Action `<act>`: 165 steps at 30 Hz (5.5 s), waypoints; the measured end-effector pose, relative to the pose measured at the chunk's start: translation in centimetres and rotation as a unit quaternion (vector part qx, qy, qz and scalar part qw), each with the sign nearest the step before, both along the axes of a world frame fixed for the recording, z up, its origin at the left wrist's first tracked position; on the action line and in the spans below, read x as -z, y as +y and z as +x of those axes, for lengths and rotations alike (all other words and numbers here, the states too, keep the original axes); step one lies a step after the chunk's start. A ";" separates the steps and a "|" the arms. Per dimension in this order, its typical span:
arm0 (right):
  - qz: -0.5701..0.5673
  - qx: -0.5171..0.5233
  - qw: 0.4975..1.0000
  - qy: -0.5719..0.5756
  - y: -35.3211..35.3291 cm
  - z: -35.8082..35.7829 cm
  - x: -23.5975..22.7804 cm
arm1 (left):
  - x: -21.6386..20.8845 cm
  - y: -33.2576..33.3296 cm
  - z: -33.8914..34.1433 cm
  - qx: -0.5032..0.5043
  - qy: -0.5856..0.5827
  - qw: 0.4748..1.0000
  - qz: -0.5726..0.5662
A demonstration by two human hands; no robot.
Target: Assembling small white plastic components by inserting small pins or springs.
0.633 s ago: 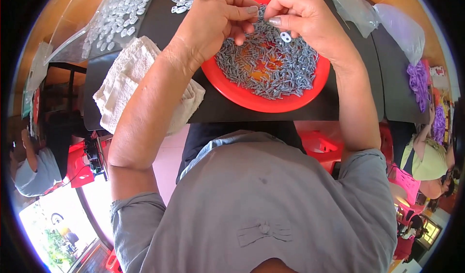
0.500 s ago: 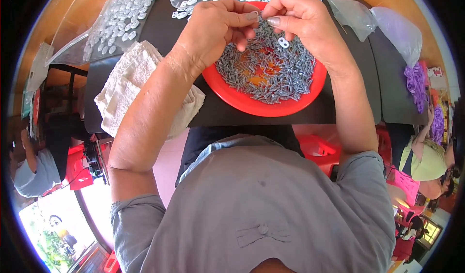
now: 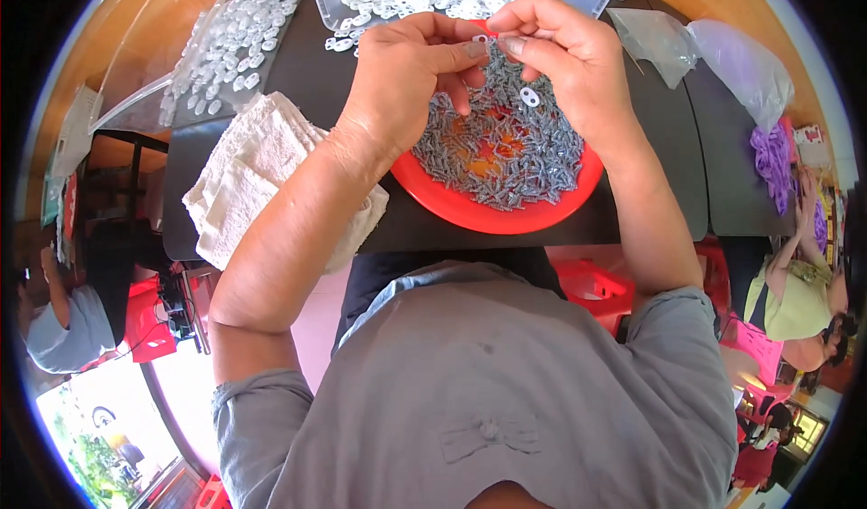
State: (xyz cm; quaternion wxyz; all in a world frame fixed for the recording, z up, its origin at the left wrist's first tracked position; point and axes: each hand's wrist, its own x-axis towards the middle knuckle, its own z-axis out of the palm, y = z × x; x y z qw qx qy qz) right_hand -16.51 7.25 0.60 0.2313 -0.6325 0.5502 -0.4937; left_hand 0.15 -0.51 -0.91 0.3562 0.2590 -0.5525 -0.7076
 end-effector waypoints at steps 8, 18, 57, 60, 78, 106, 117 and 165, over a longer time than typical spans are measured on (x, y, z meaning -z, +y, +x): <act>-0.068 0.005 0.996 0.059 -0.1 0.7 0.0 | 0.1 0.2 -0.2 -0.010 0.009 1.000 -0.016; -0.169 0.005 0.977 0.132 -0.6 0.4 0.9 | -0.2 0.7 -0.4 -0.024 0.010 0.999 -0.019; -0.125 -0.012 0.991 0.036 -0.1 1.1 0.5 | -0.5 1.9 -0.4 -0.079 -0.004 0.994 -0.079; -0.118 -0.015 0.993 0.017 -0.2 1.3 0.5 | -0.7 2.0 -0.3 -0.081 -0.009 0.992 -0.097; -0.209 -0.016 0.972 0.109 -0.7 1.4 1.3 | -0.1 2.1 -0.6 -0.107 -0.011 0.989 -0.102; -0.131 0.017 0.979 0.156 -0.6 0.7 0.6 | 0.1 1.2 -0.6 -0.087 0.010 0.993 -0.073; -0.193 0.068 0.943 0.263 -1.1 0.2 1.9 | 0.0 0.6 -0.2 -0.033 -0.049 0.997 -0.043; -0.126 0.023 0.952 0.278 -0.9 0.5 -0.3 | -0.1 0.7 -0.2 -0.057 -0.087 0.992 -0.067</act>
